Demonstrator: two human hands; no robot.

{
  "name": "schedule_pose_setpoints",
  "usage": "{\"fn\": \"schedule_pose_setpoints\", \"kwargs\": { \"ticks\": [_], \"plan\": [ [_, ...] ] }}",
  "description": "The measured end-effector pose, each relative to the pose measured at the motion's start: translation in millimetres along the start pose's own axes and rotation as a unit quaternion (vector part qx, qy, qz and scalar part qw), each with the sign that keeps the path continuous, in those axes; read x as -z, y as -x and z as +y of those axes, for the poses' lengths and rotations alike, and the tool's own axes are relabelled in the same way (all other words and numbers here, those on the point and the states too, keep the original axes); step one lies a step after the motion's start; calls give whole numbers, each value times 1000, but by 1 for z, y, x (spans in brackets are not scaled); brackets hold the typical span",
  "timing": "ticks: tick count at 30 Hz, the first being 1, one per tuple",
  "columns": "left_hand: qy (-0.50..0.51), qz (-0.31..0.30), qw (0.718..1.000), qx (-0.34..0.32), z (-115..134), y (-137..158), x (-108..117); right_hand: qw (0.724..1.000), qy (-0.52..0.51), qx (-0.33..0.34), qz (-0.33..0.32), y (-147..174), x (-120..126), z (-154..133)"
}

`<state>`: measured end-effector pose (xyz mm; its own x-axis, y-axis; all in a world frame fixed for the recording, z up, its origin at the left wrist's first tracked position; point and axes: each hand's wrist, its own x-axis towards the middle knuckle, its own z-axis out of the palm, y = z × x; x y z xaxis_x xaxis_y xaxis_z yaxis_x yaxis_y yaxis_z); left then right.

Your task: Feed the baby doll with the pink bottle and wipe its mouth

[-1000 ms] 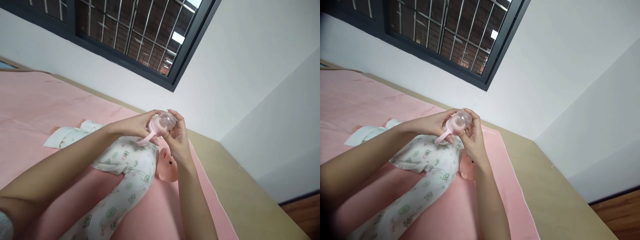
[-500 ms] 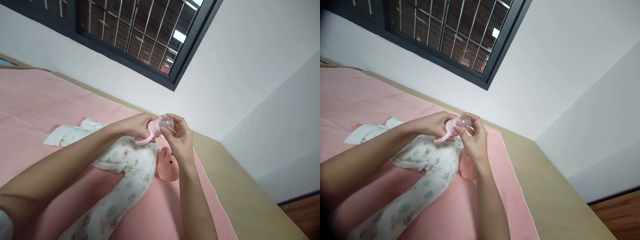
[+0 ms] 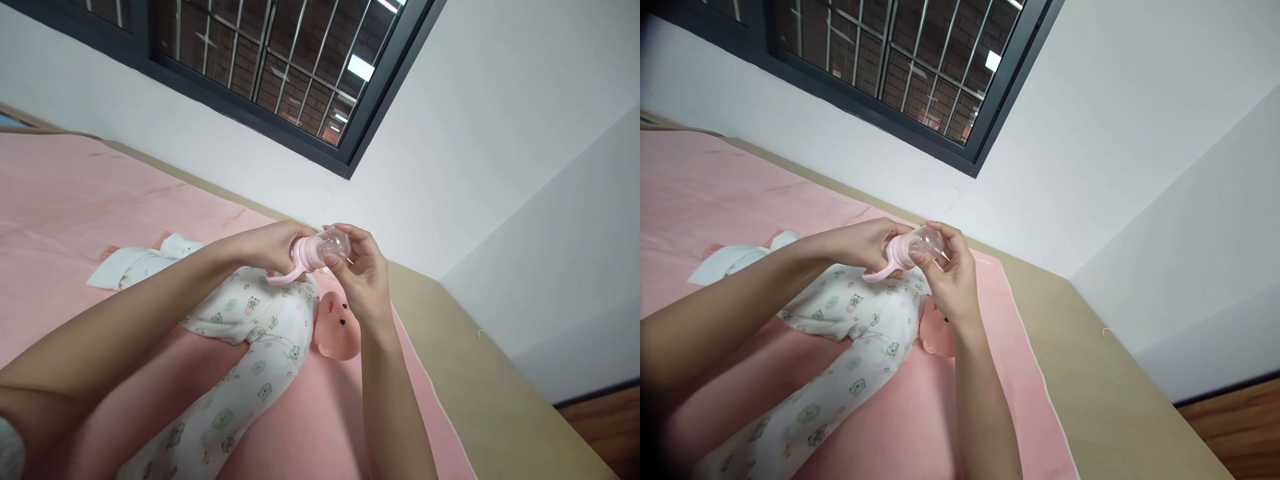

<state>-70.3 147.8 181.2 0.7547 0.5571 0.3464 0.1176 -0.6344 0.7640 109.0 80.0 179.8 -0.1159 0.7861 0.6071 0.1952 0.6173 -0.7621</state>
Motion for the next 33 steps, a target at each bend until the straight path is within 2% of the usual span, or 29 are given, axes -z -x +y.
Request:
{"fn": "schedule_pose_setpoints", "kwargs": {
  "ticks": [3,5,9,12,15,18,20,22,29,33],
  "plan": [
    [-25,14,1000,12,-1,0,2,1000,2,27,16,0,1,-2],
    [-44,33,998,33,-3,1,6,998,1,48,49,-2,9,-3],
    [-59,88,992,68,-10,1,17,987,15,58,150,-11,50,11],
    [-69,122,987,83,-19,0,25,970,68,35,230,-18,91,53],
    [-83,145,981,93,-30,-5,28,947,160,-68,272,-13,121,113],
    [-106,159,976,108,-41,-10,29,895,318,-187,251,9,132,167],
    [-126,171,970,115,-46,-11,29,867,364,-260,218,25,134,191],
    [-141,197,963,120,-48,-11,30,855,370,-299,206,38,135,203],
    [-172,301,927,143,-42,-7,36,864,317,-324,220,47,140,210],
    [-197,312,909,195,-68,-16,44,871,296,-316,233,48,139,212]
  ]
}}
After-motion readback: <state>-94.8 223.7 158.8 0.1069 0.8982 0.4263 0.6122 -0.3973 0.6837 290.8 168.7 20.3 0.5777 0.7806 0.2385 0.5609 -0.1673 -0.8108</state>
